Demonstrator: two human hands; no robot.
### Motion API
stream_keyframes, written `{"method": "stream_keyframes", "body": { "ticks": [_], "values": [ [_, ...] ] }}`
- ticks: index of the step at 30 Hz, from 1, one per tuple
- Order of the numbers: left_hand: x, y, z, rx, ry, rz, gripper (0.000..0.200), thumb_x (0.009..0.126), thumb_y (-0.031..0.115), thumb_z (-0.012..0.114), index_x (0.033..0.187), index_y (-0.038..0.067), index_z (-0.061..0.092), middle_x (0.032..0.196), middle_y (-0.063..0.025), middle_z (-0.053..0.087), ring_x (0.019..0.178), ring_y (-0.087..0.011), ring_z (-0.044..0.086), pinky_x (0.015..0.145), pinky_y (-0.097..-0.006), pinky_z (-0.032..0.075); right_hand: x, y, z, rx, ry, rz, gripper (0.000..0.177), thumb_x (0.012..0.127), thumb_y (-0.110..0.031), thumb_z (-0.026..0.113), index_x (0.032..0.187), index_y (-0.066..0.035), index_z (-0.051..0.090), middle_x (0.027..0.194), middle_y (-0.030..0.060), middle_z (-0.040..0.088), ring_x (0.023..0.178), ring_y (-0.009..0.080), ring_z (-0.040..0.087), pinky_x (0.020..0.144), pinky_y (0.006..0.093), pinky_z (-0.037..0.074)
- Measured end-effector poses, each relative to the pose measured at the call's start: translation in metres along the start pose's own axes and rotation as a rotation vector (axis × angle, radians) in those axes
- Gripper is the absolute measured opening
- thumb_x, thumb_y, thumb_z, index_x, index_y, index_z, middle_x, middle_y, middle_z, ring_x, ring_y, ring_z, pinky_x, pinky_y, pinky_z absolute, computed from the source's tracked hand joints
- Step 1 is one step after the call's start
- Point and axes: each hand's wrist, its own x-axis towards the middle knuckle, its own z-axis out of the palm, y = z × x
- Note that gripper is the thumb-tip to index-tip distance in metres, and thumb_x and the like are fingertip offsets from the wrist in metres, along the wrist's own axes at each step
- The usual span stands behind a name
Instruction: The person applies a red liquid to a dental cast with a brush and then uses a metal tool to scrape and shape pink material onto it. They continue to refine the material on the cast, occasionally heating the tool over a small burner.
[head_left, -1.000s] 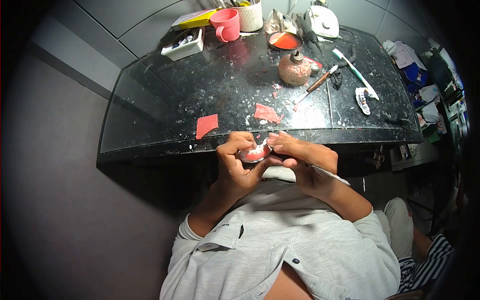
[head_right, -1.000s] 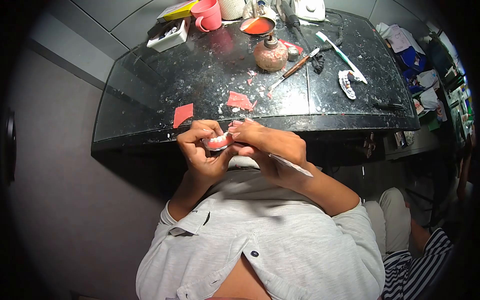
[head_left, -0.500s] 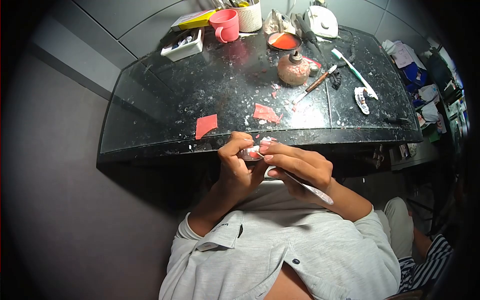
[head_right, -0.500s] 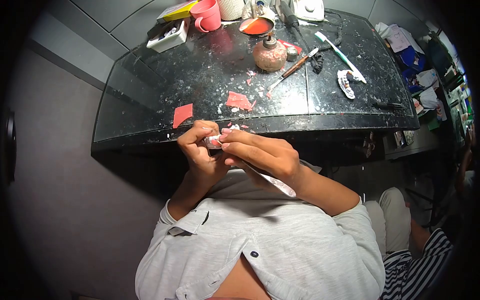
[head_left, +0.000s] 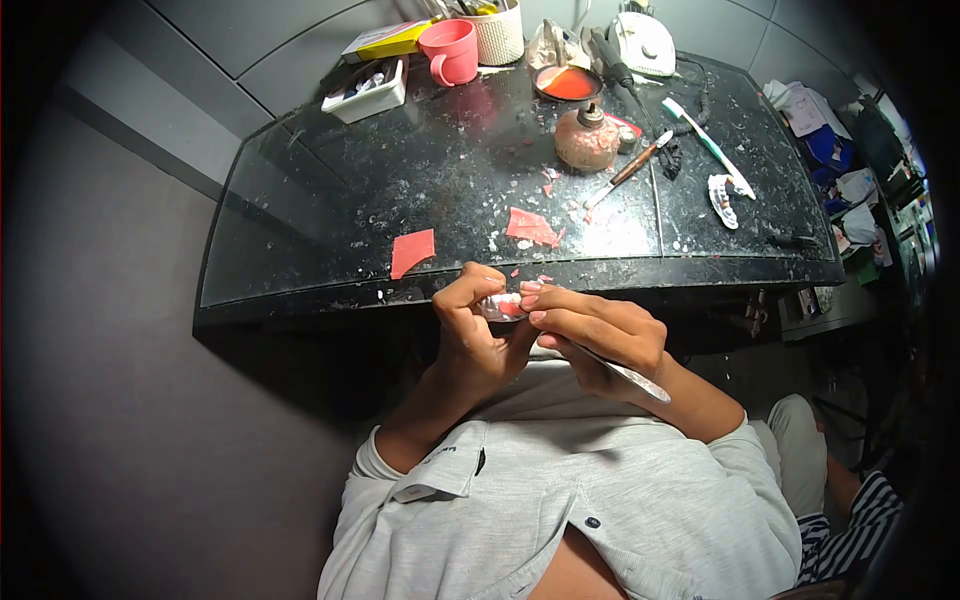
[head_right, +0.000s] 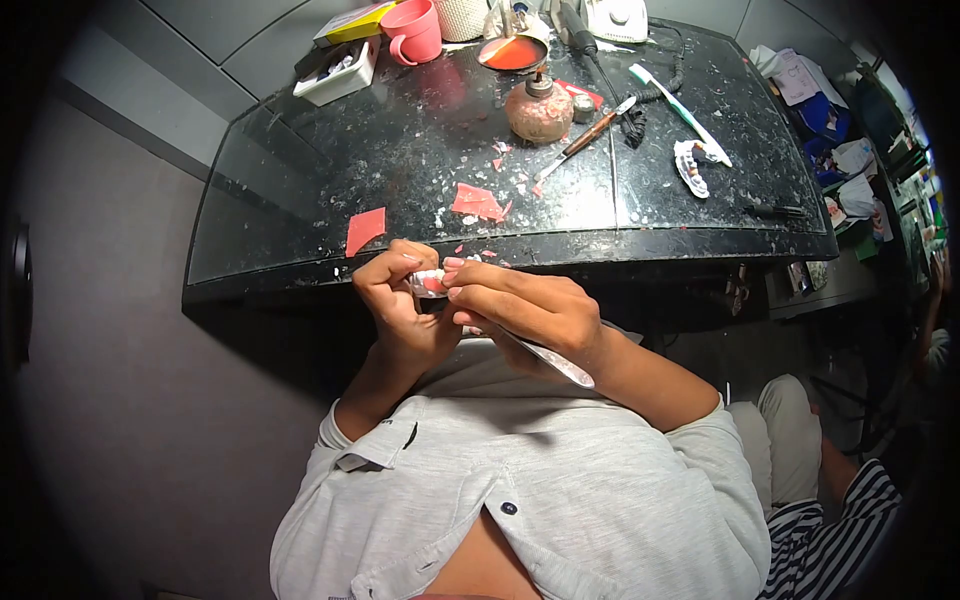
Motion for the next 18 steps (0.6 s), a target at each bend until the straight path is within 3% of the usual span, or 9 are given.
{"method": "stream_keyframes", "body": {
  "ticks": [18],
  "values": [
    [-0.0026,0.0,0.0008,-0.013,-0.029,-0.045,0.061,0.087,0.011,0.083,0.12,0.002,0.033,0.099,-0.0146,0.048,0.081,-0.0171,0.05,0.068,-0.0282,0.043,-0.0056,0.0024,0.0008,-0.038,0.063,0.078,0.017,0.09,0.002,0.072,0.106,0.007,0.069,0.105,0.0223,0.073,0.095,0.0301,0.076,0.082,0.0335,0.062]
  ]
}}
